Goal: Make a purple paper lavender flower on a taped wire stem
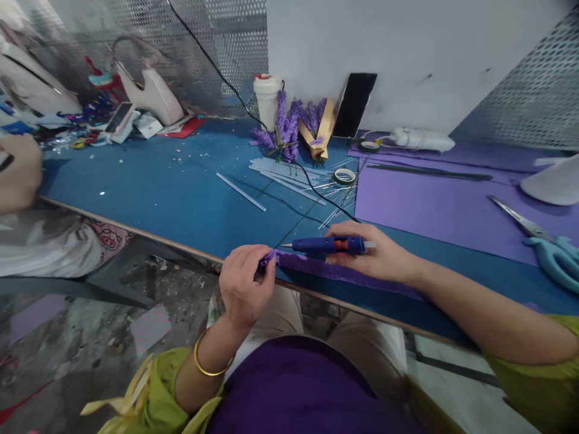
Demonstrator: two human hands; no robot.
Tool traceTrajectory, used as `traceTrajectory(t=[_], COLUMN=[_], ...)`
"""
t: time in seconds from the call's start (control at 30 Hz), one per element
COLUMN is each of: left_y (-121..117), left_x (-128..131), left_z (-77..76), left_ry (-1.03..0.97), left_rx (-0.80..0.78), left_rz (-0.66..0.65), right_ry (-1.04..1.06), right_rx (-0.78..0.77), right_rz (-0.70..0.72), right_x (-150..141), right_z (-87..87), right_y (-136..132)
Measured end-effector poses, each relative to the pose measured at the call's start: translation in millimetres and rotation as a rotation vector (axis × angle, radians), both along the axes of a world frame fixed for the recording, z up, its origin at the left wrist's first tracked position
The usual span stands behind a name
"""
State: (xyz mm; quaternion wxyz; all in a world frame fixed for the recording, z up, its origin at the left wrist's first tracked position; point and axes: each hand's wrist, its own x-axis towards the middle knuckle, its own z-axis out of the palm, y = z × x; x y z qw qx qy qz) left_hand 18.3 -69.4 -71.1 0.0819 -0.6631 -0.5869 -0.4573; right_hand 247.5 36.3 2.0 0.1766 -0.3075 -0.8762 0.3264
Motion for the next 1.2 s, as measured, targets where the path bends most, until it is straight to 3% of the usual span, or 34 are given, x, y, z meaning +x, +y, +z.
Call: traceTrajectory(t=[1.2], left_y=[3], left_x=[1], left_z=[-1.6], left_ry=[-0.051], left_rx=[-0.007], left_rz=[0.014], right_ry=[-0.076], right_rx=[-0.018], right_rz=[-0.001], right_x=[-15], right_z=[-8.3], right_y=[3])
